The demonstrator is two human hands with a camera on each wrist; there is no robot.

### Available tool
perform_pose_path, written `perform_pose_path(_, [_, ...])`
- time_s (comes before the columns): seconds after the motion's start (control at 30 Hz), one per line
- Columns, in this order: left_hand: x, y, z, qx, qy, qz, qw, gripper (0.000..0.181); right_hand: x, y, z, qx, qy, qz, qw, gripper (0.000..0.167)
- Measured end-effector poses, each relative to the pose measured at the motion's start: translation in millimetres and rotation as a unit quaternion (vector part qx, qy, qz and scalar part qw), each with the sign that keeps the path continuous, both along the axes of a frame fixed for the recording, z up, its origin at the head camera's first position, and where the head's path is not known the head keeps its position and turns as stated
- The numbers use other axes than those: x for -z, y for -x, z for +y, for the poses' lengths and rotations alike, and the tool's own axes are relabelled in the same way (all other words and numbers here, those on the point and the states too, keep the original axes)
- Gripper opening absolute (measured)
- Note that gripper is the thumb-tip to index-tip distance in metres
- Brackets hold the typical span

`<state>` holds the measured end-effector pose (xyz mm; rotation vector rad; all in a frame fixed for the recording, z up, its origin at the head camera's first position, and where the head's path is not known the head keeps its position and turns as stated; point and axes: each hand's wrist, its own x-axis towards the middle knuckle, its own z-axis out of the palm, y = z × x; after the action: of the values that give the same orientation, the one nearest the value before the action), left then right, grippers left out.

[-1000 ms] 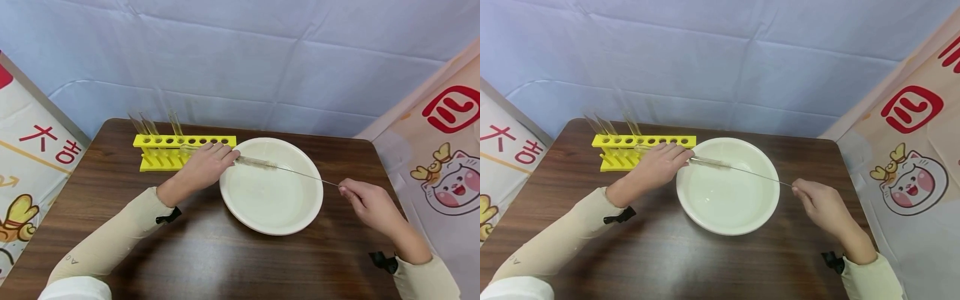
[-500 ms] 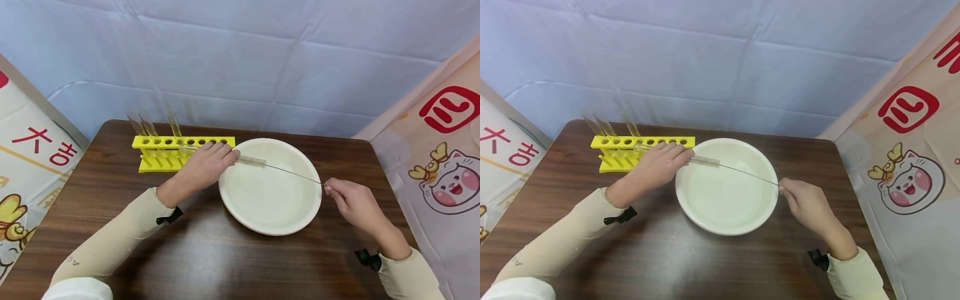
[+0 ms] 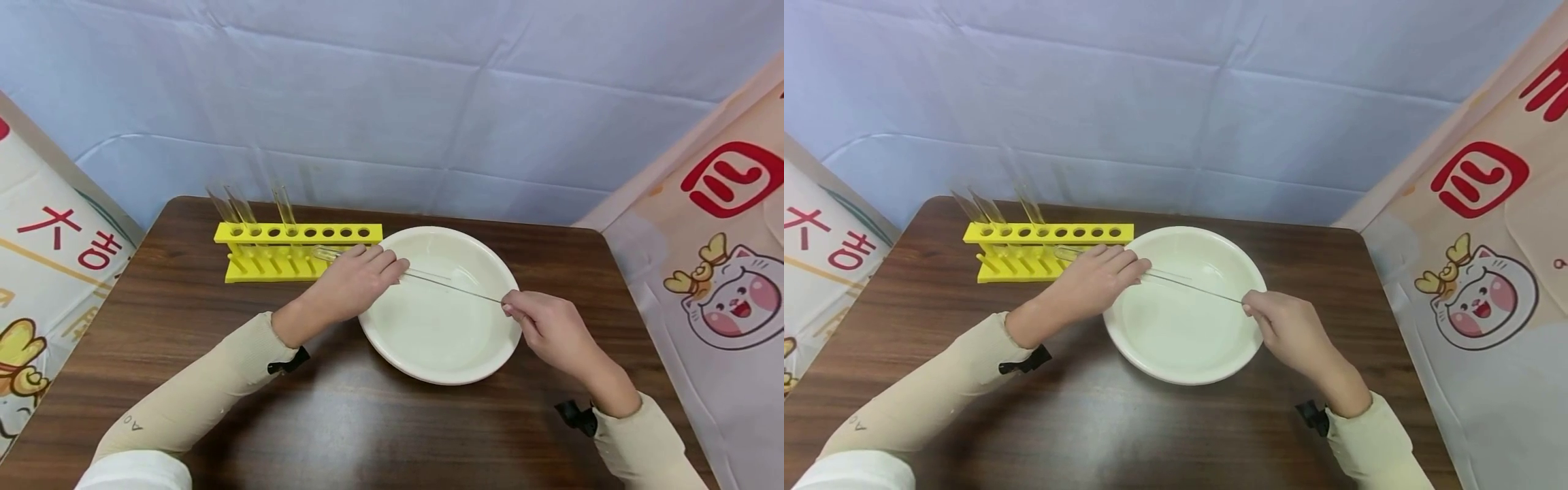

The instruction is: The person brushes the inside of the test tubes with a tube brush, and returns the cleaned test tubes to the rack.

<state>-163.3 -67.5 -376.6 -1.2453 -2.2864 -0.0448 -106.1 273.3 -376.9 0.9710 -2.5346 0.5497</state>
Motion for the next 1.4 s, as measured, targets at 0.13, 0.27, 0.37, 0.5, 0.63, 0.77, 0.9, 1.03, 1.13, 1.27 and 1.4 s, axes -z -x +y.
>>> perform_pose_path(0.13, [-0.7, -1.7, 2.9, 0.001, 0.007, 0.002, 1.0000, 0.026, 1.1, 2.9, -9, -0.010, 0.001, -0.004, 0.9999, 0.025])
perform_pose_path(0.27, [-0.1, -2.7, 6.7, 0.010, 0.010, 0.000, 0.9999, 0.025, 3.1, 4.0, -17, -0.022, 0.001, -0.014, 0.9997, 0.025])
perform_pose_path(0.37, [0.8, -1.9, 7.3, 0.015, 0.005, -0.003, 0.9999, 0.024, 3.2, 2.3, -20, -0.016, 0.030, -0.040, 0.9986, 0.025])
perform_pose_path(0.5, [0.5, -1.2, 6.2, 0.017, -0.002, -0.008, 0.9998, 0.025, -0.5, 0.1, -22, -0.011, 0.131, -0.159, 0.9785, 0.024])
perform_pose_path(0.63, [-0.6, -1.8, 6.5, 0.016, -0.007, -0.005, 0.9998, 0.026, -7.7, 1.6, -24, -0.032, 0.233, -0.337, 0.9116, 0.031])
perform_pose_path(0.77, [-1.3, -2.8, 7.8, 0.022, -0.010, 0.002, 0.9997, 0.024, -11.8, 4.5, -24, -0.052, 0.305, -0.503, 0.8072, 0.036])
perform_pose_path(0.9, [-1.2, -2.5, 8.3, 0.032, -0.011, 0.002, 0.9994, 0.024, -9.7, 6.8, -21, -0.071, 0.358, -0.581, 0.7274, 0.029])
perform_pose_path(1.03, [-0.3, -1.6, 5.8, 0.040, -0.006, -0.014, 0.9991, 0.024, -6.3, 8.6, -19, -0.084, 0.363, -0.586, 0.7197, 0.028])
perform_pose_path(1.13, [-0.1, -1.3, 4.9, 0.043, -0.005, -0.023, 0.9988, 0.025, -5.1, 9.3, -16, -0.098, 0.352, -0.571, 0.7354, 0.029])
perform_pose_path(1.27, [-0.8, -1.1, 6.3, 0.054, -0.005, -0.023, 0.9983, 0.025, -4.7, 8.6, -10, -0.106, 0.343, -0.542, 0.7595, 0.028])
perform_pose_path(1.4, [0.1, -0.9, 5.0, 0.056, 0.000, -0.025, 0.9981, 0.024, -4.4, 7.3, -6, -0.082, 0.311, -0.485, 0.8132, 0.026])
